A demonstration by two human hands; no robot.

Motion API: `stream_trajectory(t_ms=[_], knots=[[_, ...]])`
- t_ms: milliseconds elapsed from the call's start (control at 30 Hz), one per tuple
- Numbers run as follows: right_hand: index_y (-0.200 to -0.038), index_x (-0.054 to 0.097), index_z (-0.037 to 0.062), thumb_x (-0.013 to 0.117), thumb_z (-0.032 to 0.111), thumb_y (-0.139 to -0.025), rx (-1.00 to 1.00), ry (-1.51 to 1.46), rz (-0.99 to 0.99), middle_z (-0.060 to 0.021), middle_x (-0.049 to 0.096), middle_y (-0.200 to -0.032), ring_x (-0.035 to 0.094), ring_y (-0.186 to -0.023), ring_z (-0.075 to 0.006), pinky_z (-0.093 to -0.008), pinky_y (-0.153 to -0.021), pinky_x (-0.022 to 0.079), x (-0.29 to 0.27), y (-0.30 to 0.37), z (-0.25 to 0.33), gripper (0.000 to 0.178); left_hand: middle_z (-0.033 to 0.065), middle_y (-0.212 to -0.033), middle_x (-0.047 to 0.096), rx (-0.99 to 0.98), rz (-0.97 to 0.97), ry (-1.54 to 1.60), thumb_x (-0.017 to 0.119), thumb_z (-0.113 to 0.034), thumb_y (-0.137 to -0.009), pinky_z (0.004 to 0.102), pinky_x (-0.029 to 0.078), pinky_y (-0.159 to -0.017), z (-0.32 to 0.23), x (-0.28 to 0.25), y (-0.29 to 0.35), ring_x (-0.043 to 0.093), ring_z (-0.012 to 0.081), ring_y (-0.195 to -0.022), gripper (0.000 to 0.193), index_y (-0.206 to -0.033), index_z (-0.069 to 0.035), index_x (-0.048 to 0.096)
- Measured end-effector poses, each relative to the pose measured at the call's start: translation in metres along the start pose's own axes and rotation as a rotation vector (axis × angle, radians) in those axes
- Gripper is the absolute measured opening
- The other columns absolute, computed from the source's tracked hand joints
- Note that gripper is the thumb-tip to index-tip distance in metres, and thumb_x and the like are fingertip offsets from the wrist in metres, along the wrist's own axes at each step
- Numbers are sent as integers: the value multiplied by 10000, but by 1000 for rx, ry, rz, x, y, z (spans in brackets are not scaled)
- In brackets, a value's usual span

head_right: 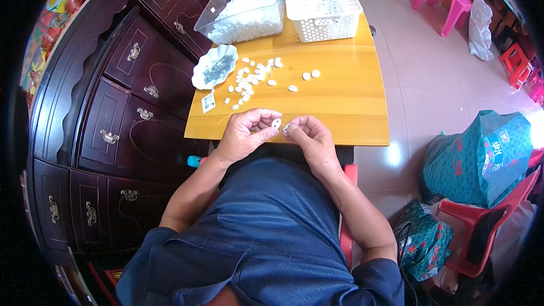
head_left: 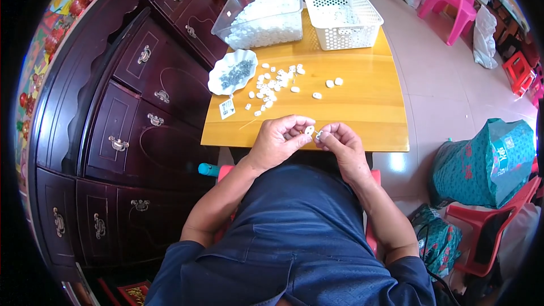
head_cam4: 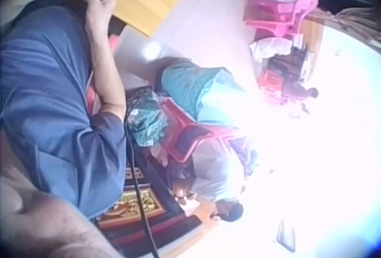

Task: The person is manually inserting small silver metal pins into white plastic components at a workshop table.

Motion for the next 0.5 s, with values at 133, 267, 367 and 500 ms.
stream_trajectory(t_ms=[133,267,367,500], knots=[[-1040,640,41,645,124,-1001,-36,19,11,-31,693,-931,641,-850,-93,-242,-795,501,-1,-1,2,91,30,-962,724,33,0,-6,722,17,-909,223,549,-746,-8,4,-3,652,60,-818,279,-1187,12,693],[-1037,641,37,644,118,-1001,-42,31,13,-25,688,-926,635,-846,-86,-241,-794,502,0,-1,2,89,38,-931,739,50,-12,-11,716,32,-902,229,559,-723,-7,4,-3,675,67,-799,266,-1166,8,701],[-1033,643,36,644,118,-1001,-46,30,22,-23,687,-924,632,-844,-82,-240,-794,502,0,-1,3,87,37,-956,735,43,-5,-34,734,10,-900,224,553,-730,-5,3,-3,658,61,-799,274,-1172,8,700],[-1028,643,33,641,114,-1002,-47,37,20,-24,686,-919,627,-835,-78,-238,-794,502,0,0,5,85,39,-961,736,41,0,-39,734,8,-901,224,553,-734,-5,4,-3,659,62,-800,275,-1173,9,699]])
Point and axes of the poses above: each hand's wrist, its own y-axis away from the middle knuckle, its own x-axis out of the palm, z = x × y, the point moved 10 cm from there along -y, towards the middle knuckle
